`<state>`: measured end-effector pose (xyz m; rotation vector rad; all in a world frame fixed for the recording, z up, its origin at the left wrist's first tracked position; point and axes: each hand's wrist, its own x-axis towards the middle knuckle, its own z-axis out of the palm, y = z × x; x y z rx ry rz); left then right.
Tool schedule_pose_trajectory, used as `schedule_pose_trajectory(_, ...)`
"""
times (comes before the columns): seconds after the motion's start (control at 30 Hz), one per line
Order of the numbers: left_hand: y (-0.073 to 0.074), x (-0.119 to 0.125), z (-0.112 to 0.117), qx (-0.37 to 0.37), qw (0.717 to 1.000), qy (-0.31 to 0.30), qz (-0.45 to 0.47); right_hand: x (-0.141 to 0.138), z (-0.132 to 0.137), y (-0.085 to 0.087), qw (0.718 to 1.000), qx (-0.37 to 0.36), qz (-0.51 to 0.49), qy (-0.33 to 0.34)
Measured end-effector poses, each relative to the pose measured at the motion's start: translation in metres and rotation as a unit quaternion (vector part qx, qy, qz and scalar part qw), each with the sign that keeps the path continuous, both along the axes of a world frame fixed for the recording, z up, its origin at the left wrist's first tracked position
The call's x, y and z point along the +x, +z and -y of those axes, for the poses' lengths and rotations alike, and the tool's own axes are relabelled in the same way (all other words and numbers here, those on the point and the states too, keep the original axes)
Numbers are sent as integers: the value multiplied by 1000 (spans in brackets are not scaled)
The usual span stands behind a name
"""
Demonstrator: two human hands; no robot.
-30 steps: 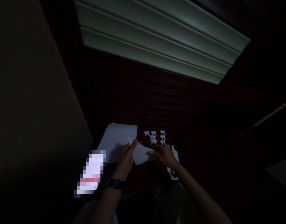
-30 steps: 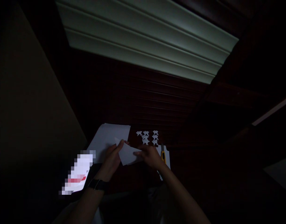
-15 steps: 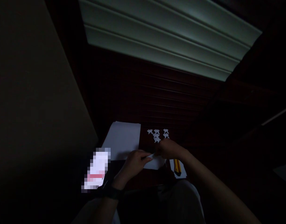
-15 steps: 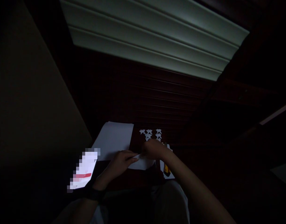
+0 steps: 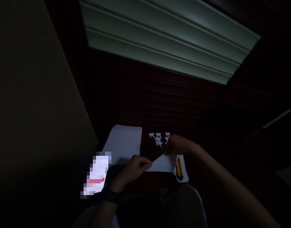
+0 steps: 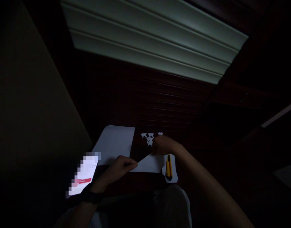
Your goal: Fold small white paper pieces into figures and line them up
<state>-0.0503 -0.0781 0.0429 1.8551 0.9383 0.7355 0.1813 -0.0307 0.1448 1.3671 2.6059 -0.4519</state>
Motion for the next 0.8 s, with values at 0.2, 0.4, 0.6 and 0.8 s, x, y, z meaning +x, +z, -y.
schedule_pose_trajectory(0.2, 1, -18, -6, -28, 999, -4, -19, 22, -5, 13, 1000, -3, -7, 8)
schedule_pose_trajectory(0.4, -6, -29, -18, 7, 989, 135, -62, 26, -4, 16, 999, 38, 25, -9)
schedule_pose_trajectory(0.6, -5, 11, -1, 48, 990, 130, 36, -10, 9, 0, 998, 44, 35, 15)
schedule_pose_trajectory(0.8, -14, 21, 2, 71, 993, 93, -21, -33, 16, -9, 996, 53, 63, 37)
